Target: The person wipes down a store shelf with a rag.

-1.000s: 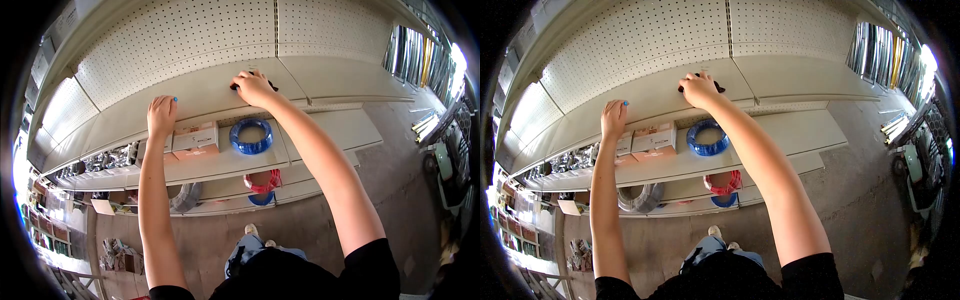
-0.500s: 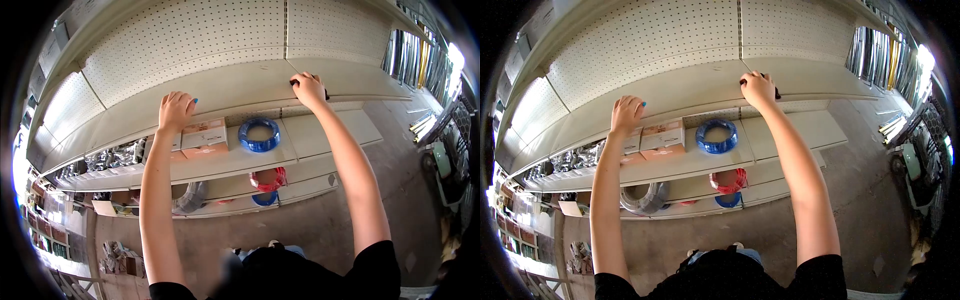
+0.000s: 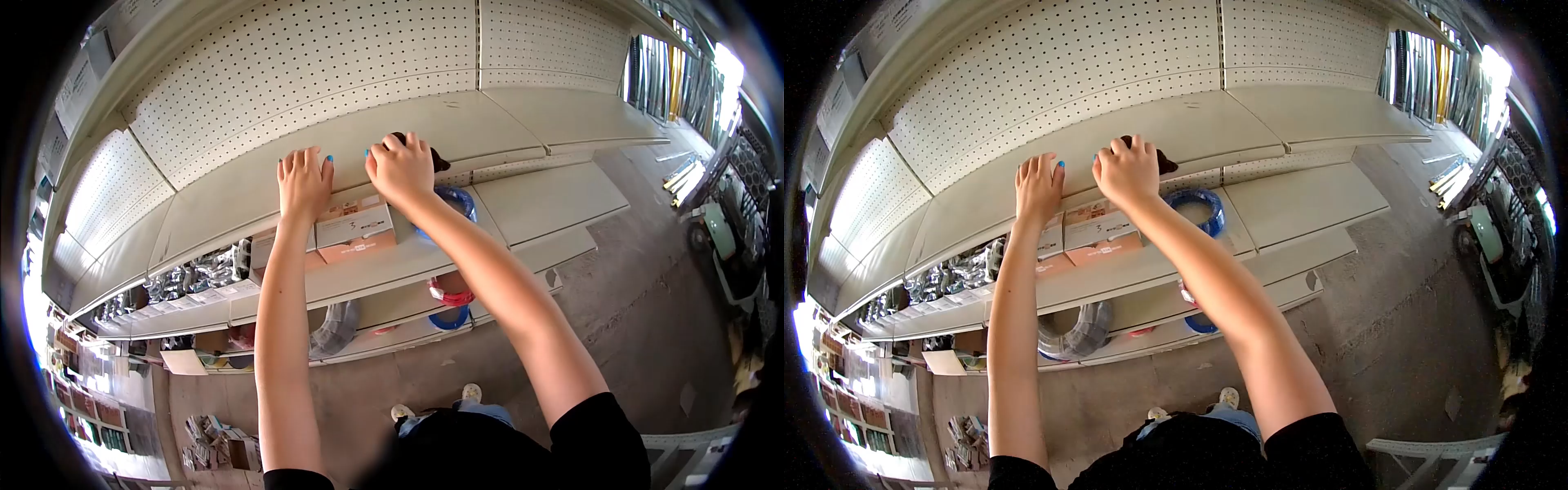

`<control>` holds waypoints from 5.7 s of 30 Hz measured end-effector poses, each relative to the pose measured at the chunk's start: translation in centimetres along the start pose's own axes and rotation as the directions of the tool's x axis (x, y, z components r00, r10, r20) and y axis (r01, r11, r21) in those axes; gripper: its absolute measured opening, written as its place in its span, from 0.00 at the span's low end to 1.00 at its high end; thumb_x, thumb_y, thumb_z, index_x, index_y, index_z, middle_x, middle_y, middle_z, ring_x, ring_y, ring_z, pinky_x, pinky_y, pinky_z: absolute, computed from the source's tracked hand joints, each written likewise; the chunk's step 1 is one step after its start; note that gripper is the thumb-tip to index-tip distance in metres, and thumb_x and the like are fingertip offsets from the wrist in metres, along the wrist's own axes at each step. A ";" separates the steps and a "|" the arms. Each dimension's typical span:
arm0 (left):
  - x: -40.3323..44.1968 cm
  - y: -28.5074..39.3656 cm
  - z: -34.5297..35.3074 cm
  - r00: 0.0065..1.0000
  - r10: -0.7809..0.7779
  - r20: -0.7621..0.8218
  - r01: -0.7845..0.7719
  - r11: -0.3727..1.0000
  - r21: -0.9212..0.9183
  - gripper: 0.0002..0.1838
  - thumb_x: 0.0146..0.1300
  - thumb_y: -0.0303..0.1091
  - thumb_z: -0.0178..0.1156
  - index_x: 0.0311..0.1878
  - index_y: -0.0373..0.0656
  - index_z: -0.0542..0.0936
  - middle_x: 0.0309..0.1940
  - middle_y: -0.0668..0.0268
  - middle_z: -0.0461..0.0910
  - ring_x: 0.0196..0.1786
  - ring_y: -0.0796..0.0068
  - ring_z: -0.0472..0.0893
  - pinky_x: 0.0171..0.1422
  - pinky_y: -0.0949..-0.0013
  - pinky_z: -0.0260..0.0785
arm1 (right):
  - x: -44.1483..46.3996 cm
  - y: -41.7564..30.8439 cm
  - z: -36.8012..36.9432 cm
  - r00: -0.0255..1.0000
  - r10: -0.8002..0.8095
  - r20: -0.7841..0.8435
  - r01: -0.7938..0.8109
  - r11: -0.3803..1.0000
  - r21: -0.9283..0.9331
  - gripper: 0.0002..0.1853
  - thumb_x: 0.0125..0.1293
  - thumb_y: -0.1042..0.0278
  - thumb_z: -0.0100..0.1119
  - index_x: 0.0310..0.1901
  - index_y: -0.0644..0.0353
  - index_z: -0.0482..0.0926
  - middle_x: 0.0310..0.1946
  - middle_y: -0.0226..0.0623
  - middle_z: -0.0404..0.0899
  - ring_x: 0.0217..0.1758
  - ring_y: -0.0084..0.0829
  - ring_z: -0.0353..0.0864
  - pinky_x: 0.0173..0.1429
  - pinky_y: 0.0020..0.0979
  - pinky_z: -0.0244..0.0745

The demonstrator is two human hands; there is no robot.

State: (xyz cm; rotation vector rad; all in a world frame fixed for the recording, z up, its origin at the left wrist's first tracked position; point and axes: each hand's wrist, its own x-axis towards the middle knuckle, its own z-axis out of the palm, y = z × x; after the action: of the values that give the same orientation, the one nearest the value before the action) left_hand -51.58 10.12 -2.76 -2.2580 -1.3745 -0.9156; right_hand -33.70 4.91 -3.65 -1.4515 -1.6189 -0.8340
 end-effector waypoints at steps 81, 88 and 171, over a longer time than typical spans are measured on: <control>-0.4 0.5 -0.3 0.998 0.056 0.005 -0.055 0.993 -0.101 0.14 0.64 0.34 0.49 0.52 0.42 0.73 0.54 0.59 0.73 0.62 0.56 0.68 0.71 0.45 0.53 | 6.6 15.2 5.2 0.728 0.136 0.672 -0.215 0.976 0.036 0.12 0.67 0.60 0.52 0.50 0.41 0.78 0.55 0.25 0.74 0.63 0.43 0.63 0.68 0.41 0.60; -0.2 0.8 -0.6 0.997 0.050 0.053 -0.044 0.994 -0.101 0.15 0.65 0.35 0.48 0.53 0.41 0.72 0.53 0.56 0.74 0.62 0.54 0.68 0.70 0.46 0.53 | 4.7 7.8 0.8 0.743 -0.311 0.593 0.028 0.899 0.437 0.10 0.64 0.67 0.55 0.46 0.49 0.79 0.48 0.29 0.75 0.58 0.42 0.65 0.66 0.41 0.61; 9.2 7.1 1.2 0.722 0.566 0.397 -0.232 0.739 -0.632 0.30 0.56 0.37 0.62 0.62 0.47 0.66 0.63 0.53 0.61 0.68 0.48 0.59 0.72 0.54 0.55 | 11.1 19.8 3.9 0.640 0.131 0.757 -0.283 0.956 0.073 0.18 0.68 0.47 0.49 0.43 0.52 0.79 0.35 0.35 0.84 0.40 0.36 0.83 0.42 0.36 0.78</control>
State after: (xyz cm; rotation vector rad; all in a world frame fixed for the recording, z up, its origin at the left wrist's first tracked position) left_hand -41.93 13.49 2.85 -3.3142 -0.7224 -0.5094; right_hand -14.92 16.10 3.68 -1.9344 -1.9751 0.1186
